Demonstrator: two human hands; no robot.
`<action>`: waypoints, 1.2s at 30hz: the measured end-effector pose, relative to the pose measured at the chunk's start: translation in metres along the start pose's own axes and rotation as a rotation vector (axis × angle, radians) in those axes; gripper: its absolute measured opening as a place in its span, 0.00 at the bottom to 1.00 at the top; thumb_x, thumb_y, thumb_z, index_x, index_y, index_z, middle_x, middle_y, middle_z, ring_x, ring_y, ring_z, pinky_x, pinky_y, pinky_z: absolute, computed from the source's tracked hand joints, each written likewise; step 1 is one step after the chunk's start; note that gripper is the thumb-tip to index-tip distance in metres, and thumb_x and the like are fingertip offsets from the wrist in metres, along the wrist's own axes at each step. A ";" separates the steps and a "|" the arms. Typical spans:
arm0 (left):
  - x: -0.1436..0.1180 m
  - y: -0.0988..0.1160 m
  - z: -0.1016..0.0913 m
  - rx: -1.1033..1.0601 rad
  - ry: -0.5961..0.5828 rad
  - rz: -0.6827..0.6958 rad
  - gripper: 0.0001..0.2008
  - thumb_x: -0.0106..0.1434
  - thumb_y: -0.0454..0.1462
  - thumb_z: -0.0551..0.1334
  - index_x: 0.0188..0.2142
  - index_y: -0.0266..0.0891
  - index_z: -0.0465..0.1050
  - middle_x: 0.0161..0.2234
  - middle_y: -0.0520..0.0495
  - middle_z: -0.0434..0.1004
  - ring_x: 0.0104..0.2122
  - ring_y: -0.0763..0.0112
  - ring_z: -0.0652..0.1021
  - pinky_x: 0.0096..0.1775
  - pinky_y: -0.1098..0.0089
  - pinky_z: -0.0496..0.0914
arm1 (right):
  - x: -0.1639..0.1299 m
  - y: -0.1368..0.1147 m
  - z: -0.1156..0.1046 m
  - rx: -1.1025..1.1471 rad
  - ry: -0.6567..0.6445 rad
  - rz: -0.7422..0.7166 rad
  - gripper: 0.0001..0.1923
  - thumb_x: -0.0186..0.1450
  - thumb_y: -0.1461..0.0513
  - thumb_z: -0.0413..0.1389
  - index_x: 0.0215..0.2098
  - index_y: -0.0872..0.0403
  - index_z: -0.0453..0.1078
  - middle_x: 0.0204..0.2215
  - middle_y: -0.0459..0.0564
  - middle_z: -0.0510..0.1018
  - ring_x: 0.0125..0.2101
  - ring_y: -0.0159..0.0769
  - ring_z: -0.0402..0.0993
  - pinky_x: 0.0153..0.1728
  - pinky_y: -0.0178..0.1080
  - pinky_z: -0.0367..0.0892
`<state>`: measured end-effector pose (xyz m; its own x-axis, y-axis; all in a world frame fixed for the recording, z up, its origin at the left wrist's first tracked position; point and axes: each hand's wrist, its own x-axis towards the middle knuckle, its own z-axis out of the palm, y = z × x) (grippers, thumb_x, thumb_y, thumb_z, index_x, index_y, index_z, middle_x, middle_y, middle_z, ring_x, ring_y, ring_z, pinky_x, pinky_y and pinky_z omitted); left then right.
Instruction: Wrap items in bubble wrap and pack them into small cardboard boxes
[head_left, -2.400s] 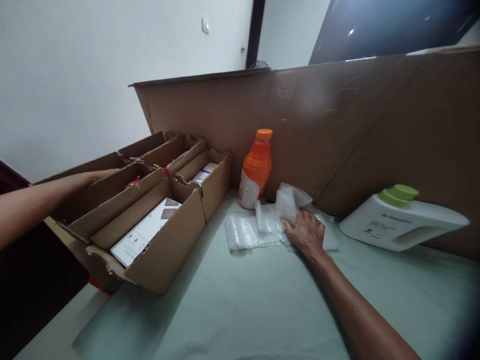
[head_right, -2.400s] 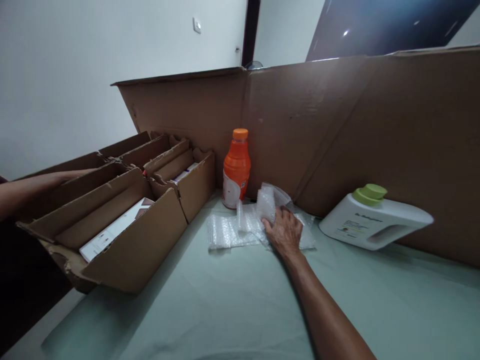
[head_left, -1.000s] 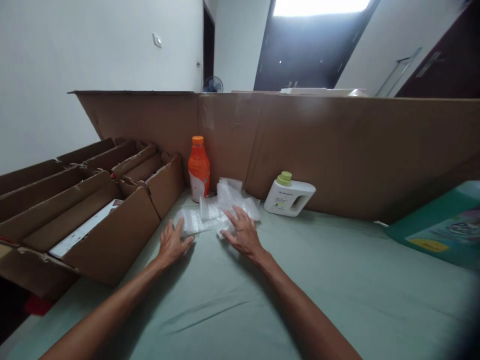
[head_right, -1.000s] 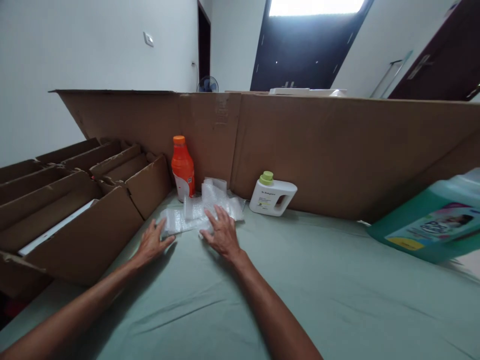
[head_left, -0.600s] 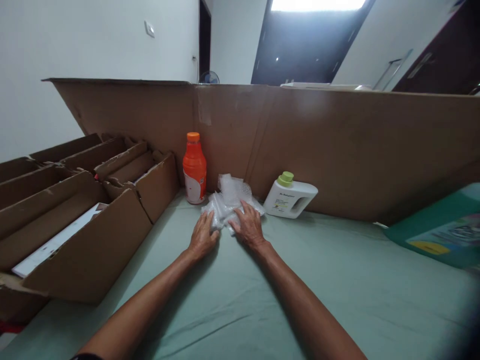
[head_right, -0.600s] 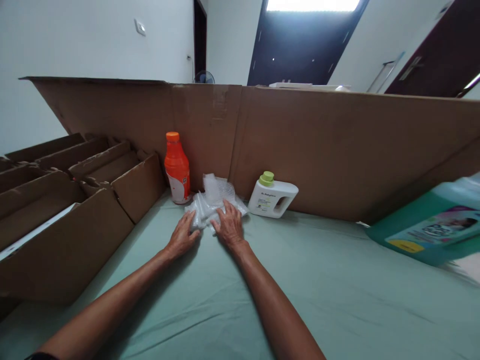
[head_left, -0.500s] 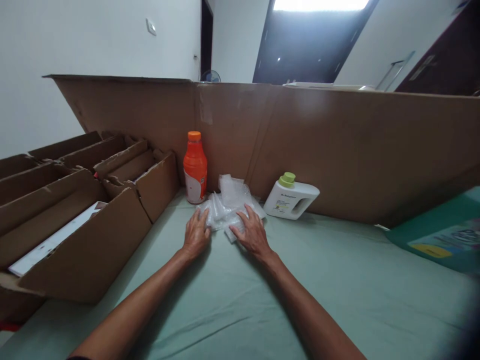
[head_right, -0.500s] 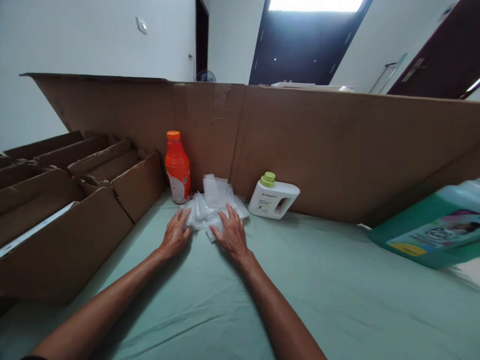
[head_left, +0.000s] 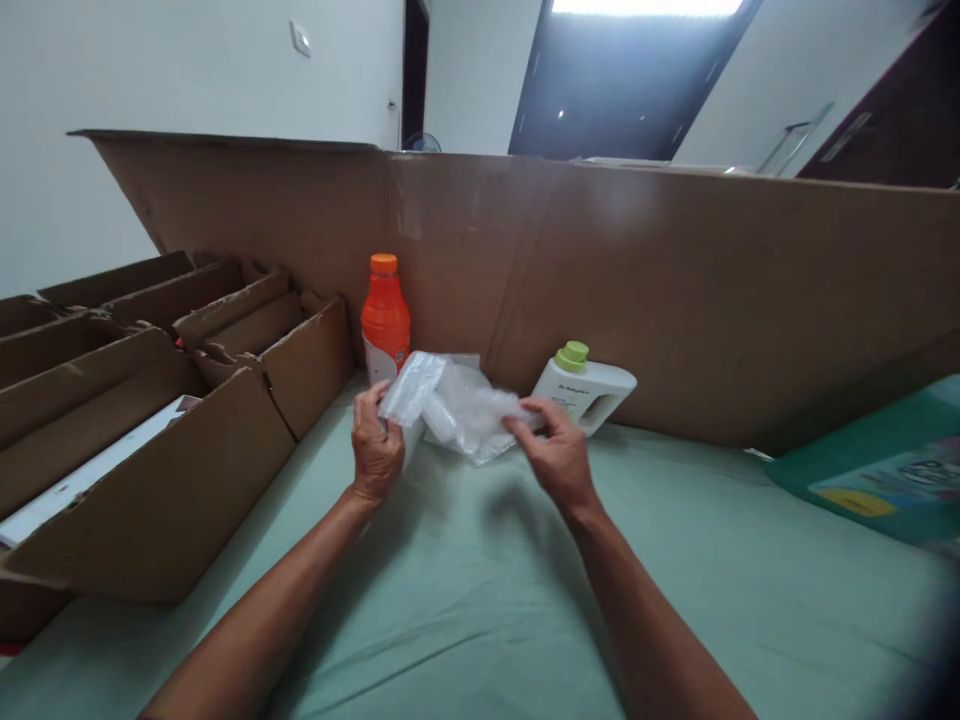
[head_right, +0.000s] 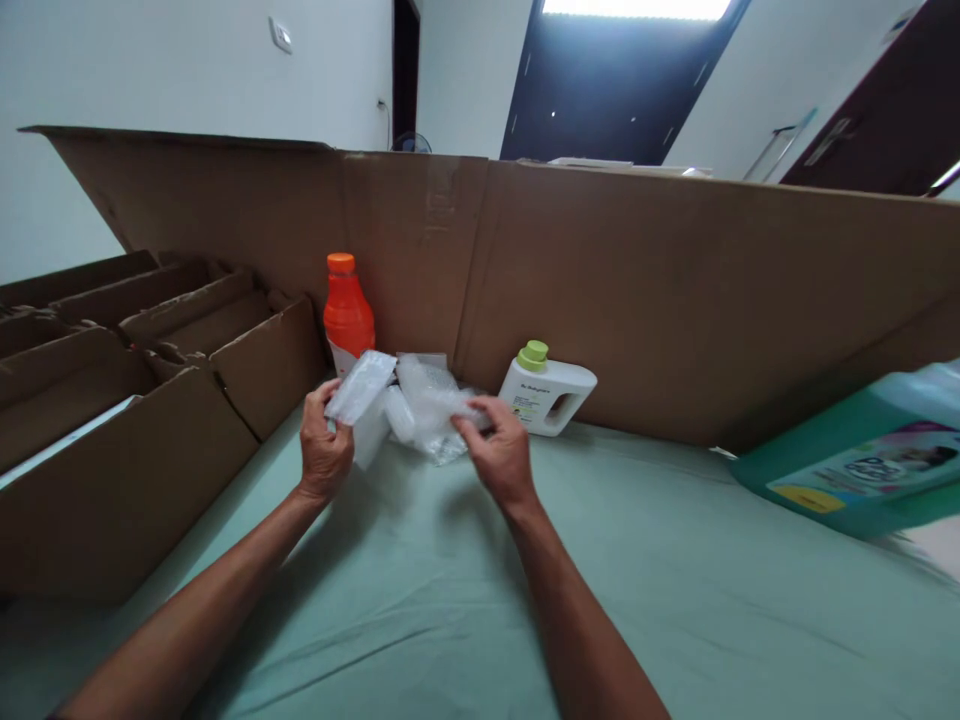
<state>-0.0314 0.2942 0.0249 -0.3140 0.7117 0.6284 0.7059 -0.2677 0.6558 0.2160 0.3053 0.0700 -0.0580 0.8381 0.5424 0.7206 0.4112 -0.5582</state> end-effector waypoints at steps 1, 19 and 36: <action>0.007 0.003 0.006 0.009 -0.006 0.003 0.27 0.61 0.28 0.52 0.60 0.38 0.62 0.55 0.38 0.70 0.57 0.59 0.71 0.60 0.58 0.65 | 0.011 0.003 -0.003 -0.041 0.065 0.041 0.18 0.67 0.52 0.54 0.50 0.53 0.74 0.46 0.54 0.79 0.43 0.43 0.76 0.44 0.44 0.71; -0.002 -0.010 0.034 0.350 -0.705 -0.009 0.30 0.65 0.44 0.60 0.64 0.37 0.63 0.66 0.36 0.65 0.67 0.50 0.62 0.67 0.51 0.51 | 0.027 0.022 0.067 -0.461 -0.426 0.072 0.32 0.69 0.52 0.56 0.68 0.53 0.61 0.69 0.62 0.60 0.66 0.56 0.57 0.60 0.57 0.59; -0.024 -0.021 -0.016 0.337 -0.651 0.002 0.29 0.65 0.39 0.60 0.64 0.32 0.63 0.66 0.28 0.63 0.66 0.46 0.64 0.64 0.45 0.58 | -0.008 -0.046 0.108 -0.320 -0.519 -0.308 0.25 0.67 0.61 0.59 0.62 0.55 0.68 0.65 0.64 0.67 0.66 0.54 0.59 0.61 0.54 0.56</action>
<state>-0.0485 0.2726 0.0030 0.0543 0.9813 0.1846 0.8959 -0.1295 0.4249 0.1086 0.3181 0.0237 -0.5595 0.7961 0.2305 0.7822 0.5992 -0.1707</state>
